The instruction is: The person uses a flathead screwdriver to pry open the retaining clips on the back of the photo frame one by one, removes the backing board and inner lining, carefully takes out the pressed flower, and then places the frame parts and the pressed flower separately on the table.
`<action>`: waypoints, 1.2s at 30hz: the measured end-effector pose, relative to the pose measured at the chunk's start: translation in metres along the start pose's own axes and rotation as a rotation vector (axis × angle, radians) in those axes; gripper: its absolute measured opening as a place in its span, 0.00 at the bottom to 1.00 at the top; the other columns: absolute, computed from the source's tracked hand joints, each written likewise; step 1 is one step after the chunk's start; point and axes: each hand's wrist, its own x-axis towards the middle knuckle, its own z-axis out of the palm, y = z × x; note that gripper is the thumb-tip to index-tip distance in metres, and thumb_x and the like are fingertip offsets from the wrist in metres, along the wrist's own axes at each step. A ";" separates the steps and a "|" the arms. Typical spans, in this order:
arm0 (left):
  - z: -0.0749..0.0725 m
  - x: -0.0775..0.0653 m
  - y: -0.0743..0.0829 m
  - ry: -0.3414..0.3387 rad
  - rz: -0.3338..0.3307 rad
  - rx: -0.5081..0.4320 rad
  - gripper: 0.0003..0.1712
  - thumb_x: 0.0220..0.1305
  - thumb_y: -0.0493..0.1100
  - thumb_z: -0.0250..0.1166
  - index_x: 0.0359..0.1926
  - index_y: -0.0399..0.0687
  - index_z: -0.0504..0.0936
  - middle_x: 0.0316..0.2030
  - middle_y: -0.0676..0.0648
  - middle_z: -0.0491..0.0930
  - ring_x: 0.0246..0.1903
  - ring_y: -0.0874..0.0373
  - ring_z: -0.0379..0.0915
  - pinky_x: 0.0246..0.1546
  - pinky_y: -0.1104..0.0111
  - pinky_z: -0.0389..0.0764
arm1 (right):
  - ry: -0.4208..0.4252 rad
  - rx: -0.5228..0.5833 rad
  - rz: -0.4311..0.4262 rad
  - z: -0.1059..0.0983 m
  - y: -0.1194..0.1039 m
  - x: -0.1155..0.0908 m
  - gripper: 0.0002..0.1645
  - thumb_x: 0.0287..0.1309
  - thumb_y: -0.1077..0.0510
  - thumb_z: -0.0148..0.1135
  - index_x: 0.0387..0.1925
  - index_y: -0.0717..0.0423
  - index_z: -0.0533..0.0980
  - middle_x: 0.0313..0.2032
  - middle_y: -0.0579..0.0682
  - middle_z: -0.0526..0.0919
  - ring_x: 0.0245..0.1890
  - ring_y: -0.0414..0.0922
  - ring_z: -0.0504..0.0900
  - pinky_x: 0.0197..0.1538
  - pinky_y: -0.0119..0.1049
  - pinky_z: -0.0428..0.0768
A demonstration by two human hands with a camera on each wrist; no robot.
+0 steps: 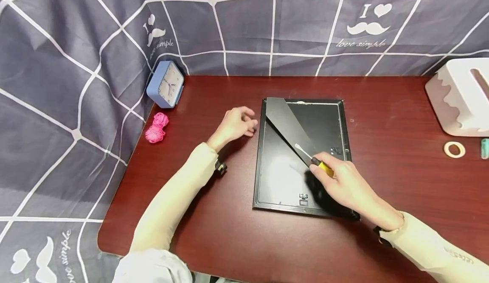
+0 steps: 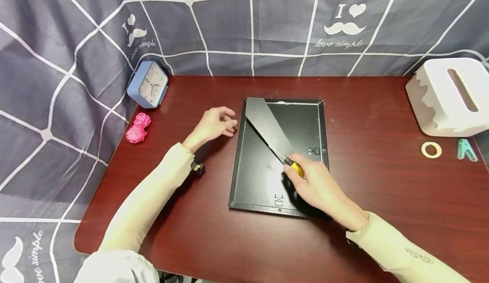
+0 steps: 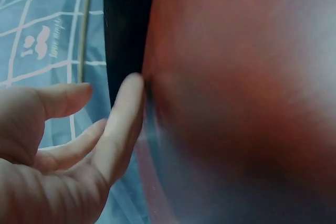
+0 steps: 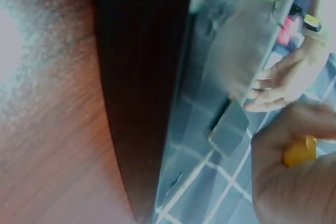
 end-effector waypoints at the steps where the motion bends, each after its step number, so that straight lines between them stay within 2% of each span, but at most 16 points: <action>1: -0.001 0.009 0.001 0.023 0.022 0.047 0.23 0.76 0.38 0.69 0.67 0.35 0.80 0.50 0.34 0.90 0.41 0.44 0.95 0.41 0.62 0.96 | 0.015 0.000 0.012 -0.001 0.001 0.000 0.07 0.75 0.57 0.66 0.51 0.49 0.84 0.22 0.39 0.73 0.23 0.34 0.68 0.30 0.30 0.67; 4: -0.002 0.035 0.003 0.063 0.106 0.209 0.24 0.77 0.39 0.68 0.69 0.37 0.79 0.57 0.37 0.89 0.51 0.47 0.91 0.55 0.61 0.92 | 0.028 0.009 0.089 -0.004 0.004 0.002 0.11 0.78 0.54 0.64 0.55 0.51 0.81 0.22 0.43 0.73 0.24 0.37 0.70 0.31 0.31 0.69; 7: -0.001 0.057 0.004 0.062 0.166 0.318 0.23 0.77 0.38 0.66 0.69 0.38 0.80 0.62 0.38 0.87 0.61 0.47 0.86 0.68 0.61 0.84 | 0.006 0.039 0.166 -0.006 0.006 0.005 0.13 0.80 0.51 0.60 0.55 0.54 0.77 0.24 0.45 0.75 0.25 0.39 0.71 0.31 0.32 0.70; 11: 0.003 0.074 0.006 0.023 0.175 0.341 0.22 0.77 0.36 0.65 0.68 0.40 0.82 0.64 0.38 0.86 0.63 0.48 0.85 0.68 0.61 0.85 | -0.015 0.062 0.198 -0.009 0.010 0.007 0.13 0.81 0.51 0.59 0.54 0.56 0.74 0.26 0.47 0.76 0.26 0.39 0.71 0.31 0.32 0.70; 15: 0.008 0.083 0.008 -0.010 0.201 0.360 0.23 0.75 0.31 0.61 0.67 0.41 0.84 0.65 0.40 0.87 0.65 0.49 0.83 0.67 0.61 0.85 | -0.006 0.053 0.187 -0.009 0.015 0.010 0.12 0.81 0.52 0.59 0.54 0.57 0.74 0.27 0.47 0.77 0.26 0.39 0.71 0.31 0.32 0.69; 20: 0.015 0.088 0.008 0.023 0.249 0.433 0.22 0.73 0.28 0.59 0.61 0.43 0.89 0.61 0.44 0.90 0.68 0.50 0.82 0.72 0.62 0.82 | -0.004 0.054 0.197 -0.010 0.017 0.012 0.13 0.81 0.52 0.59 0.54 0.57 0.74 0.27 0.48 0.78 0.27 0.40 0.72 0.32 0.32 0.70; 26: 0.011 0.085 0.009 0.077 0.242 0.474 0.18 0.71 0.30 0.63 0.53 0.46 0.94 0.54 0.46 0.93 0.62 0.50 0.86 0.67 0.62 0.86 | -0.008 0.055 0.228 -0.012 0.017 0.013 0.14 0.82 0.49 0.58 0.54 0.56 0.75 0.28 0.47 0.79 0.28 0.41 0.73 0.33 0.32 0.71; 27: 0.009 0.087 0.005 0.083 0.246 0.465 0.18 0.69 0.31 0.63 0.51 0.48 0.95 0.51 0.48 0.94 0.59 0.51 0.88 0.65 0.63 0.87 | -0.008 0.055 0.234 -0.012 0.017 0.013 0.14 0.82 0.49 0.58 0.54 0.56 0.76 0.29 0.48 0.80 0.29 0.41 0.73 0.34 0.33 0.71; 31: 0.001 0.079 0.002 0.082 0.231 0.473 0.19 0.64 0.32 0.64 0.49 0.51 0.96 0.47 0.48 0.95 0.54 0.52 0.89 0.61 0.62 0.88 | -0.005 0.046 0.243 -0.016 0.019 0.013 0.16 0.82 0.48 0.57 0.55 0.56 0.75 0.31 0.49 0.81 0.31 0.43 0.74 0.35 0.33 0.71; 33: -0.003 0.078 -0.004 0.081 0.233 0.473 0.20 0.60 0.33 0.65 0.46 0.53 0.96 0.43 0.50 0.95 0.49 0.54 0.90 0.56 0.62 0.89 | -0.003 0.041 0.241 -0.018 0.019 0.012 0.15 0.82 0.49 0.57 0.55 0.56 0.75 0.31 0.49 0.81 0.31 0.43 0.74 0.35 0.33 0.71; 34: -0.005 0.072 0.000 0.068 0.220 0.484 0.19 0.61 0.33 0.65 0.47 0.52 0.96 0.44 0.48 0.95 0.50 0.52 0.90 0.57 0.60 0.89 | -0.001 0.039 0.238 -0.019 0.020 0.012 0.15 0.82 0.50 0.58 0.55 0.56 0.75 0.31 0.49 0.81 0.30 0.43 0.74 0.34 0.32 0.71; 36: -0.008 0.067 -0.001 0.048 0.213 0.492 0.19 0.61 0.34 0.66 0.48 0.52 0.96 0.44 0.48 0.95 0.50 0.51 0.90 0.56 0.58 0.89 | 0.003 0.034 0.232 -0.021 0.020 0.011 0.14 0.82 0.51 0.58 0.55 0.56 0.76 0.30 0.49 0.81 0.29 0.42 0.73 0.33 0.32 0.70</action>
